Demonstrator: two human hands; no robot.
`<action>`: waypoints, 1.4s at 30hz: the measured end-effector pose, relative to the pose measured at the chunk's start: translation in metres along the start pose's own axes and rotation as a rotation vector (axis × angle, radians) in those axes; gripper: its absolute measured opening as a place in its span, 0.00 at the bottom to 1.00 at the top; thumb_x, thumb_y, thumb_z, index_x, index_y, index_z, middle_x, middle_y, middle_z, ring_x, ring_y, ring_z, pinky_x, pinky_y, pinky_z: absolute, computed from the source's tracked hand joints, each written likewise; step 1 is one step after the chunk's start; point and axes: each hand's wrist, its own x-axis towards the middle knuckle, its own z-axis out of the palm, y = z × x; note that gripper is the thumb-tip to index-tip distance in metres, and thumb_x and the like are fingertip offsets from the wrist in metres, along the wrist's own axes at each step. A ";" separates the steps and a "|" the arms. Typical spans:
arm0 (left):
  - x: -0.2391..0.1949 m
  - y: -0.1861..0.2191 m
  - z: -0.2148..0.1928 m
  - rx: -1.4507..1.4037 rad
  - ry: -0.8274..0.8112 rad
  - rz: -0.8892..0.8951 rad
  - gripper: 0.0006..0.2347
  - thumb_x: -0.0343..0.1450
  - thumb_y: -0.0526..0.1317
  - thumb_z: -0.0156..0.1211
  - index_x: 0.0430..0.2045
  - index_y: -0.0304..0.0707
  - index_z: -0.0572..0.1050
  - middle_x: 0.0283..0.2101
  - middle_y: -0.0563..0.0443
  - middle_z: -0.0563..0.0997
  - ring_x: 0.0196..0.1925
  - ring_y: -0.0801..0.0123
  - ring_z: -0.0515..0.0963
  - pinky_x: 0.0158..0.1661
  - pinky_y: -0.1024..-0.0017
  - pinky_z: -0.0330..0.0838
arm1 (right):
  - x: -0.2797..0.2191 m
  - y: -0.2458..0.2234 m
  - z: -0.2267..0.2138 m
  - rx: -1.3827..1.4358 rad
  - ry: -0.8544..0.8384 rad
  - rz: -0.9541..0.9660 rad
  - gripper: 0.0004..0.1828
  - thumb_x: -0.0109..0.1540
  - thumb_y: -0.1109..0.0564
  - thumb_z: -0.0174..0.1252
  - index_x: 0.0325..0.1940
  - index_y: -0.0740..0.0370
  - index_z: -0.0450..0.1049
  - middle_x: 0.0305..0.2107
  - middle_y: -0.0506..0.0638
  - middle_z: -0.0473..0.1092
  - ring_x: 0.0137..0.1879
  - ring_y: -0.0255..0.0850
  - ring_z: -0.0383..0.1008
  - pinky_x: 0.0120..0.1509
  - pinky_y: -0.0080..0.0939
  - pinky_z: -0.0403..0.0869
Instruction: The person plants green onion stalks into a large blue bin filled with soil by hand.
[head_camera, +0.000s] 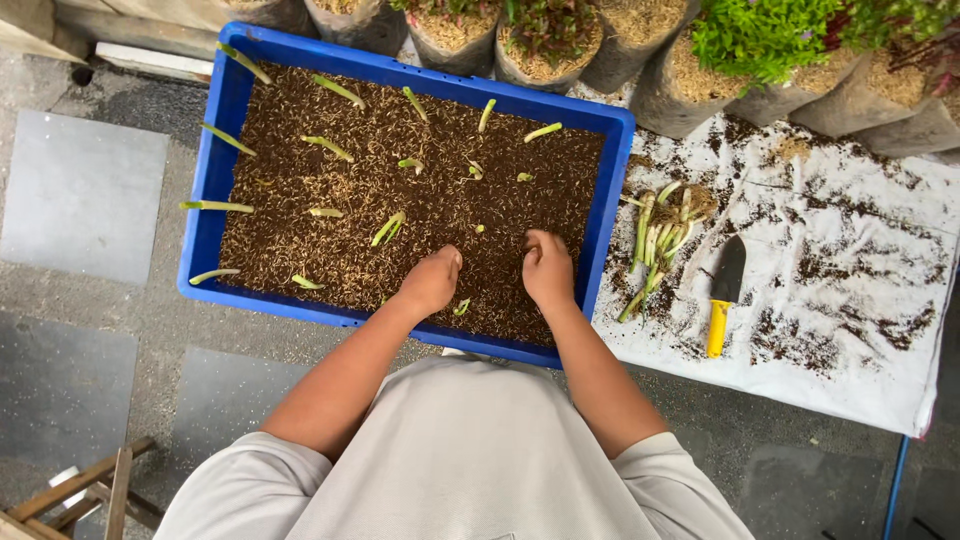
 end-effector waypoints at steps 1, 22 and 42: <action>0.000 0.003 -0.001 0.002 -0.005 0.004 0.21 0.90 0.42 0.29 0.62 0.24 0.72 0.45 0.26 0.83 0.45 0.38 0.88 0.41 0.42 0.82 | -0.009 -0.016 -0.008 0.001 0.005 0.004 0.21 0.76 0.62 0.50 0.72 0.54 0.76 0.59 0.55 0.74 0.66 0.54 0.80 0.70 0.60 0.82; -0.053 0.093 -0.016 -0.135 0.262 0.044 0.16 0.90 0.44 0.41 0.46 0.34 0.77 0.34 0.37 0.79 0.41 0.50 0.83 0.42 0.51 0.78 | -0.015 -0.022 -0.021 -0.996 -0.383 -0.030 0.39 0.78 0.59 0.52 0.93 0.34 0.55 0.91 0.57 0.30 0.93 0.66 0.27 0.85 0.83 0.40; -0.049 0.106 0.138 0.195 0.282 0.240 0.15 0.89 0.39 0.40 0.57 0.26 0.76 0.52 0.28 0.84 0.62 0.38 0.86 0.63 0.44 0.83 | 0.027 0.061 0.012 -0.644 -0.070 -0.407 0.21 0.76 0.44 0.67 0.73 0.42 0.77 0.54 0.43 0.59 0.63 0.44 0.57 0.65 0.55 0.64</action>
